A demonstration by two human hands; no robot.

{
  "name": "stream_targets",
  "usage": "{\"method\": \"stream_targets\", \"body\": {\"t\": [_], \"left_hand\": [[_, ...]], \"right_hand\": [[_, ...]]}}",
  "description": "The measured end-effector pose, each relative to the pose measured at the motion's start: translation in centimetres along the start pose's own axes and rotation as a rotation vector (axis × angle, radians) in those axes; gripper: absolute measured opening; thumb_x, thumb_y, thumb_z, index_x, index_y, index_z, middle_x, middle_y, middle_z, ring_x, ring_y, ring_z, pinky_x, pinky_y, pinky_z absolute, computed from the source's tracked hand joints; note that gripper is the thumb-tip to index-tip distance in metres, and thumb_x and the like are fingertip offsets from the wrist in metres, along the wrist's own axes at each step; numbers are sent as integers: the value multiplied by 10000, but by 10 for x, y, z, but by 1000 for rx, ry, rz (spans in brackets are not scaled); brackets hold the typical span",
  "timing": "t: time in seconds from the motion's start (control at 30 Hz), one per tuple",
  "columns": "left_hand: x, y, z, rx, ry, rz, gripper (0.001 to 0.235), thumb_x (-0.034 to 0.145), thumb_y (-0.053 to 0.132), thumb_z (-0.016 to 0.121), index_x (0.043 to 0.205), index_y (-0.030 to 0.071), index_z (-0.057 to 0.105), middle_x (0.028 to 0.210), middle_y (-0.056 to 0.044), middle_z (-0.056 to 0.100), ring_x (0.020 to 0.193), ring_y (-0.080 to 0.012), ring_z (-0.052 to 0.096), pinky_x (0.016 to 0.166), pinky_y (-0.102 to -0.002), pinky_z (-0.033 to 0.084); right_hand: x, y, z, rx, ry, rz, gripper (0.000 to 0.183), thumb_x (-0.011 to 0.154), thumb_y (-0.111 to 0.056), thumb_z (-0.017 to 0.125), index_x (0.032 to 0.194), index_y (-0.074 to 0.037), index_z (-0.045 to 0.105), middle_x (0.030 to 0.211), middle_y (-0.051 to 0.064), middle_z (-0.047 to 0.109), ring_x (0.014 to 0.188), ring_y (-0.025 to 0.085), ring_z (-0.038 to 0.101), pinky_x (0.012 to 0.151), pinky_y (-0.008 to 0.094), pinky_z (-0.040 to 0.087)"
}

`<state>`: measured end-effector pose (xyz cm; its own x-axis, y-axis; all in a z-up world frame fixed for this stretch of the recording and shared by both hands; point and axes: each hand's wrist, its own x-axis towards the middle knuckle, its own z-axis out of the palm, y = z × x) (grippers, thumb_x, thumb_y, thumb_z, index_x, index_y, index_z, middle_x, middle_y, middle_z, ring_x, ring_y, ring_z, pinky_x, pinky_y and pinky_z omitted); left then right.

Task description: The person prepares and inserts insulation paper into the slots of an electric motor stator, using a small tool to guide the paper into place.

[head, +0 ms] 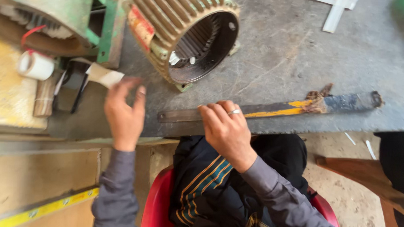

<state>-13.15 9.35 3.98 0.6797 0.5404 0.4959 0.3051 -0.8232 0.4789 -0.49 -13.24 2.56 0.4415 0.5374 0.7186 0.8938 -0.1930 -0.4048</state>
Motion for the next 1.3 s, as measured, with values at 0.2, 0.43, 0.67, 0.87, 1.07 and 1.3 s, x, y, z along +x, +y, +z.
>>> {"method": "stream_targets", "body": {"t": [0.2,0.43,0.67,0.87,1.07,1.3], "left_hand": [[28,-75,-41,262,-25,128,524,876,273,848,1277,-5,657,1276,-217,630,1170,-430,601,960,-504,483],[21,-107,-39,322,-109,96,376,936,325,798,1186,56,719,1158,-153,718,1078,-379,661,900,-455,516],[41,-118,-55,203,-203,23,263,951,340,726,1045,103,791,1009,-159,754,880,-387,704,751,-469,552],[40,-61,-78,100,385,93,164,1029,162,742,980,5,735,827,-156,729,703,-292,702,636,-377,530],[4,24,-57,-636,-241,-176,152,990,144,697,1015,8,761,812,-11,754,698,-75,730,550,-241,537],[12,92,53,-685,-198,20,163,984,152,713,1072,21,752,794,-43,737,684,-87,674,651,-265,546]], "right_hand": [[0,-6,4,9,-26,37,173,884,-32,751,1053,-47,720,980,59,708,946,253,646,849,371,521],[-1,-14,7,-14,-30,68,118,941,-52,743,1059,-55,733,992,62,713,949,264,646,850,367,520],[-6,-17,10,-16,-48,108,91,976,-73,746,1066,-71,742,1004,60,716,966,277,641,845,372,512],[-3,-22,5,139,92,117,104,990,-35,723,1091,-58,732,1081,97,724,994,290,670,887,362,534],[7,-9,-19,649,-57,327,232,1037,-66,680,1263,-12,682,1165,83,706,1091,162,698,945,306,546],[37,53,-4,844,-236,597,251,942,-65,763,1175,14,714,905,44,737,759,40,628,649,210,505]]}}
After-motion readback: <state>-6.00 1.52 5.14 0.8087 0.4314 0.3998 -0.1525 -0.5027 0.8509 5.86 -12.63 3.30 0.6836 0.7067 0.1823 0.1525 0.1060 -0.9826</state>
